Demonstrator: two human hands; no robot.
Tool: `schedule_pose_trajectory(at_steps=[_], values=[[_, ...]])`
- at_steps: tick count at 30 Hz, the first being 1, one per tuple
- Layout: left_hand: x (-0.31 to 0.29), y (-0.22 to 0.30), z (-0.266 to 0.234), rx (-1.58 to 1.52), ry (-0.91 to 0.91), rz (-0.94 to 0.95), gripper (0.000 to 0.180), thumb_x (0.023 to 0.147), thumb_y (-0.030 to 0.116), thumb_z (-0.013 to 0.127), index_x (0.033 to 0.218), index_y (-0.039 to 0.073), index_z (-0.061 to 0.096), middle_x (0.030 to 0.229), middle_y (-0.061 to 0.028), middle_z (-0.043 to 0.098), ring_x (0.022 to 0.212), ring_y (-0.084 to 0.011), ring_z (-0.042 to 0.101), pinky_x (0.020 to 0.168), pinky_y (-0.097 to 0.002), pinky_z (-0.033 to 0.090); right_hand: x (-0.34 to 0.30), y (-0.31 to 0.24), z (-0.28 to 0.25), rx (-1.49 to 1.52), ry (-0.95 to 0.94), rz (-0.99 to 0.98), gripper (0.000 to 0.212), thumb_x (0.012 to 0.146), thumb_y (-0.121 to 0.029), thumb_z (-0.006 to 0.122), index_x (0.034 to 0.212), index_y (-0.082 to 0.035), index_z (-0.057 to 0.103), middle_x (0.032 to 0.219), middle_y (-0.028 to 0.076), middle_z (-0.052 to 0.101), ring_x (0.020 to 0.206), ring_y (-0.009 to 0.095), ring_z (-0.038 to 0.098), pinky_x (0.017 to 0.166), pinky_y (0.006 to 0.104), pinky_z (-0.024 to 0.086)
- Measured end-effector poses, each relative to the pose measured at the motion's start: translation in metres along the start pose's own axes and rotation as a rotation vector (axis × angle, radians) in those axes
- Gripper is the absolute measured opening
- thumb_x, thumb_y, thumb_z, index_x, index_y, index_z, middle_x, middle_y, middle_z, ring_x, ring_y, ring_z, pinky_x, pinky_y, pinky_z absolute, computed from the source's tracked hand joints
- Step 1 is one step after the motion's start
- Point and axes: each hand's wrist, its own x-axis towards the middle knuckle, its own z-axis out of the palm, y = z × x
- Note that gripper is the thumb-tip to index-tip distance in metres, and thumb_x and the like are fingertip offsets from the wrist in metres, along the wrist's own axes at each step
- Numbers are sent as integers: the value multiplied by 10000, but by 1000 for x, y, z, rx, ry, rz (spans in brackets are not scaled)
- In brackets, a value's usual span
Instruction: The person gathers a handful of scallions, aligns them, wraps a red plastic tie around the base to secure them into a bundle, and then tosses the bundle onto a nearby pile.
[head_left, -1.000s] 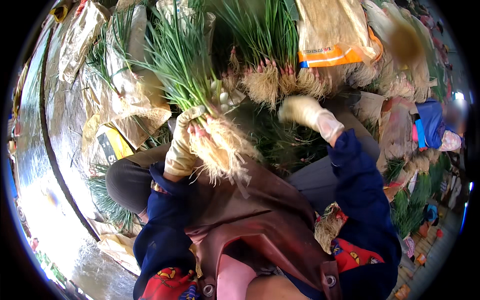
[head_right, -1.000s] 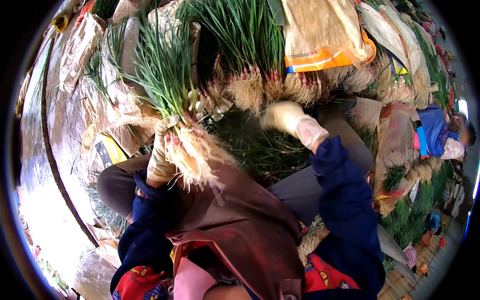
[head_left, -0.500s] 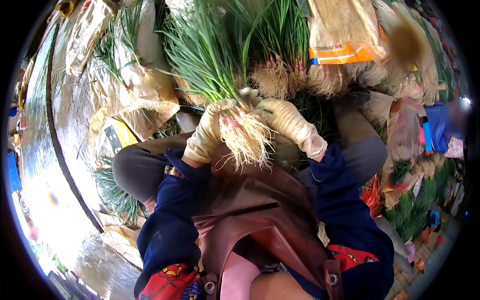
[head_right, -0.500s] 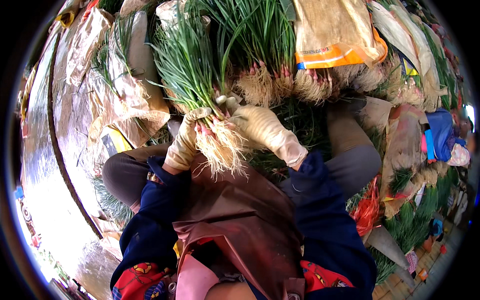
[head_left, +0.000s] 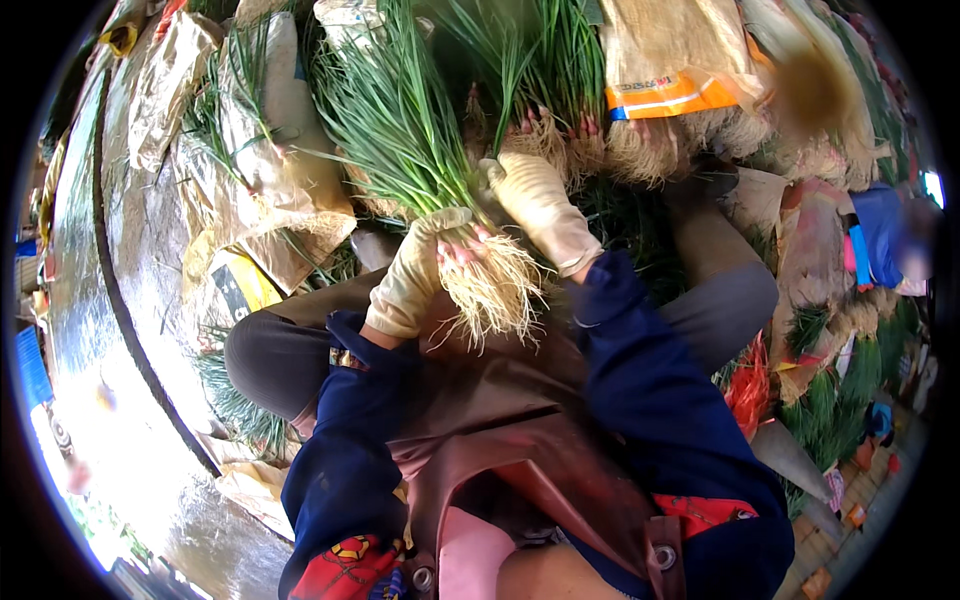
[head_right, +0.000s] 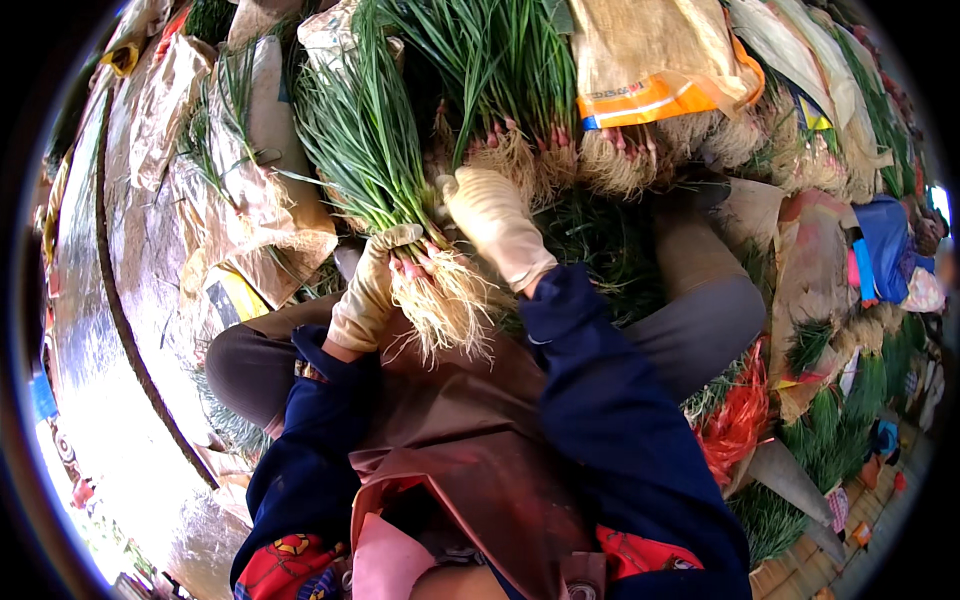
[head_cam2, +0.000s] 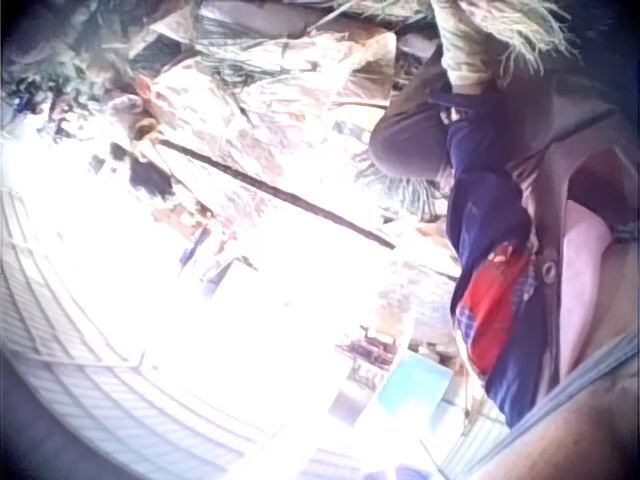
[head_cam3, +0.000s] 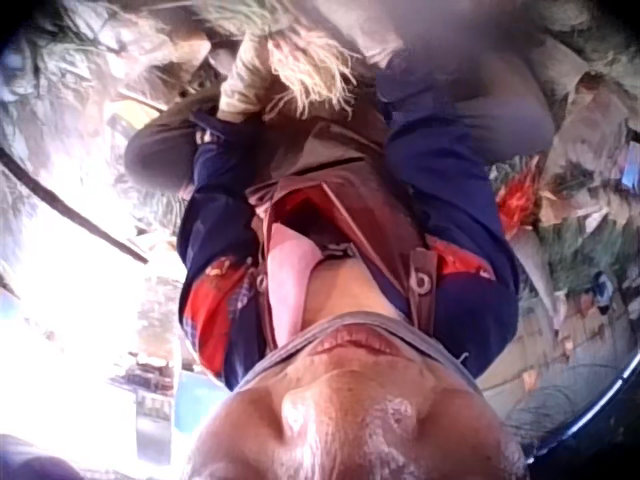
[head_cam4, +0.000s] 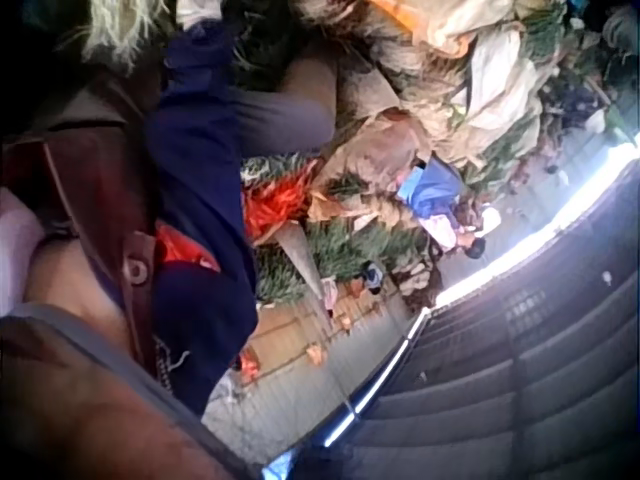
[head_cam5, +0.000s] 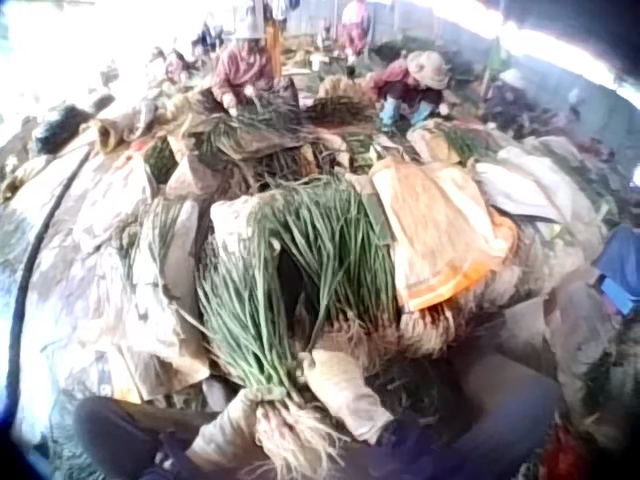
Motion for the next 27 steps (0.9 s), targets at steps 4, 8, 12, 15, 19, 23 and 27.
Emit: schedule_pose_trajectory(at_steps=[4, 8, 12, 15, 19, 23, 27], values=[[0, -1, 8, 71, -33, 36, 307, 842, 266, 584, 851, -33, 654, 715, -118, 677, 462, -114, 573, 411, -173, 440, -8, -12, -12, -169, 70, -70, 272, 942, -304, 483, 953, -106, 669, 841, 130, 668, 745, 295, 631, 706, 398, 501], [6, -6, 5, -306, 35, 101, 164, 793, 102, 642, 839, -55, 633, 810, -153, 669, 554, -165, 637, 481, -219, 529, 1, 15, -6, 323, 103, -32, 261, 937, -299, 547, 918, -63, 657, 774, 96, 646, 664, 183, 580, 642, 307, 495], [-6, 5, 0, -451, -267, 36, 399, 804, 80, 624, 1166, -64, 538, 1017, -206, 638, 712, -242, 665, 615, -269, 575, -6, -24, -27, 183, 84, 328, 269, 948, -260, 527, 901, -26, 650, 752, 110, 638, 637, 190, 574, 599, 289, 481], [-17, 7, 8, -525, -477, 142, 619, 815, 121, 605, 1372, 10, 360, 1257, -214, 521, 1076, -310, 586, 947, -428, 497, 16, 41, -33, -505, -106, 24, 311, 915, -313, 526, 883, -42, 676, 802, 132, 672, 768, 232, 645, 681, 359, 499], [-51, 32, 57, -840, -231, 184, 631, 846, 186, 551, 1413, 51, 309, 1246, -187, 521, 1055, -368, 593, 853, -517, 528, -5, 1, -23, -912, -545, -14, 404, 874, -435, 551, 900, -54, 683, 855, 125, 686, 809, 251, 667, 712, 390, 537], [-22, 31, 23, -690, -350, 69, 613, 836, 170, 551, 1400, 47, 344, 1100, -117, 608, 907, -298, 630, 786, -443, 552, 53, -9, -60, -761, -48, 290, 344, 872, -385, 565, 920, -56, 653, 885, 122, 672, 780, 251, 653, 686, 401, 534], [-18, 26, 28, -710, -301, 45, 553, 824, 150, 590, 1335, 2, 440, 1069, -131, 602, 830, -211, 578, 737, -301, 529, 68, 24, -54, -866, -22, 215, 247, 862, -296, 611, 993, -86, 622, 761, 127, 655, 657, 262, 634, 642, 395, 523]])
